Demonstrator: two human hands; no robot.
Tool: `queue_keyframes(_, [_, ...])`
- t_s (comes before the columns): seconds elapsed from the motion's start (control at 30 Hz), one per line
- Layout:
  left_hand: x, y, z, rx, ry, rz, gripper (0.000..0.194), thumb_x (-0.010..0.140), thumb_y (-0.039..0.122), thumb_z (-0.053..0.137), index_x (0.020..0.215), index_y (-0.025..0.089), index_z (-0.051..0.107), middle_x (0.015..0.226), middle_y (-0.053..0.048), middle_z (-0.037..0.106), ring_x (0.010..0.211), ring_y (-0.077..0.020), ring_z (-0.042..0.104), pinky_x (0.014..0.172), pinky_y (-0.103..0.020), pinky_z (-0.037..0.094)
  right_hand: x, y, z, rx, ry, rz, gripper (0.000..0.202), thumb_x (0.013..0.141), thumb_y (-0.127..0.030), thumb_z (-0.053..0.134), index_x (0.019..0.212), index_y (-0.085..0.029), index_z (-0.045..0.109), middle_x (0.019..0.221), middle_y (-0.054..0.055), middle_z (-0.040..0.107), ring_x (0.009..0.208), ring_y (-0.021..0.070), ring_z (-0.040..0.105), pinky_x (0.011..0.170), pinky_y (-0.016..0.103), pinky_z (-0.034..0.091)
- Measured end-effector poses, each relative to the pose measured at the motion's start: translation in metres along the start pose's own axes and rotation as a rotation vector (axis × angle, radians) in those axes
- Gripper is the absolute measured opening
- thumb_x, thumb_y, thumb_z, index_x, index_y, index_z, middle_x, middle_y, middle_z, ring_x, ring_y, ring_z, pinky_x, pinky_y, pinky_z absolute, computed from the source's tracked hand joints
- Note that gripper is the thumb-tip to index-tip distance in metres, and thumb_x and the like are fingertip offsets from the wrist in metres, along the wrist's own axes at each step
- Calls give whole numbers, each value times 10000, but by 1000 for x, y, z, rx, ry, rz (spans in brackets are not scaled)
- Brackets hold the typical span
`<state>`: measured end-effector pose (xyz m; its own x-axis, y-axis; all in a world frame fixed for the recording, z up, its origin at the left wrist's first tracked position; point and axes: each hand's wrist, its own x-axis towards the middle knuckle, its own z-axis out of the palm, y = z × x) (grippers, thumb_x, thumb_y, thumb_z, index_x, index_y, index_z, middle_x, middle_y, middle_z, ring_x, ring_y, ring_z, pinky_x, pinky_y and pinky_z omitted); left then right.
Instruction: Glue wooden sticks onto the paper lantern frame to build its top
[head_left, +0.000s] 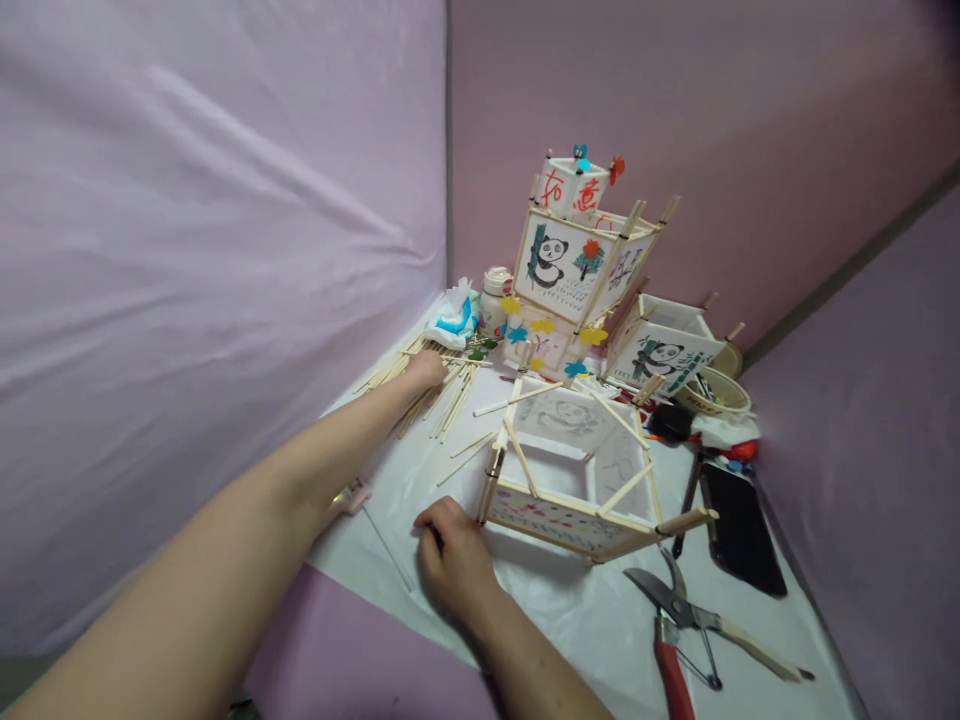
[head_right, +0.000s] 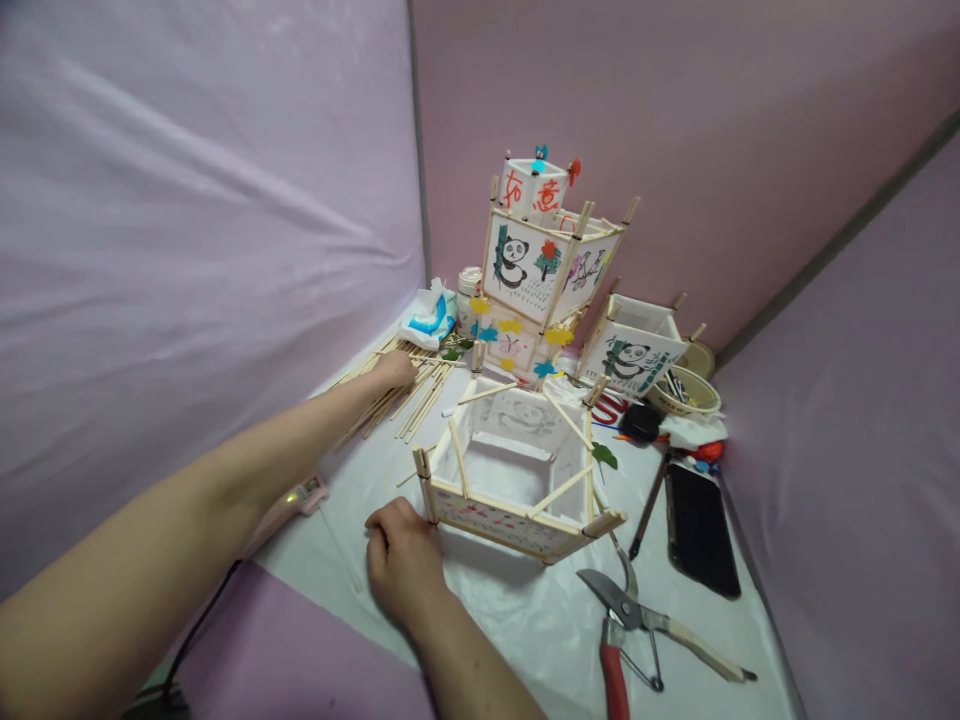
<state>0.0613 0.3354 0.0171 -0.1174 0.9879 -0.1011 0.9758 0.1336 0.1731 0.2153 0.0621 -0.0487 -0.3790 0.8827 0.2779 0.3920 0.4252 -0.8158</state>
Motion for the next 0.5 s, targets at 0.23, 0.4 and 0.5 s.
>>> queue_keyframes(0.23, [-12, 0, -1, 13, 20, 27, 298, 861, 339, 618, 1013, 117, 746, 1097, -178, 736, 1141, -319, 642, 967, -330, 476, -1, 0, 0, 18, 7, -14, 224, 826, -43, 500, 898, -222, 614, 890, 29, 644, 852, 180, 626, 776, 280, 471])
queue_keyframes(0.4, [-7, 14, 6, -30, -36, 54, 282, 916, 352, 645, 1087, 133, 697, 1153, -129, 698, 1097, -256, 648, 960, -397, 511, -1, 1, 1, 21, 3, 10, 224, 823, -42, 510, 907, -219, 619, 893, 28, 646, 858, 182, 633, 778, 281, 475])
queue_keyframes(0.5, [4, 14, 3, -63, -65, 25, 356, 944, 383, 630, 1213, 150, 626, 1216, -95, 647, 1067, -233, 646, 911, -445, 553, 0, 2, 1, 20, -7, 14, 217, 828, -49, 517, 915, -218, 619, 906, 30, 646, 869, 183, 636, 786, 283, 475])
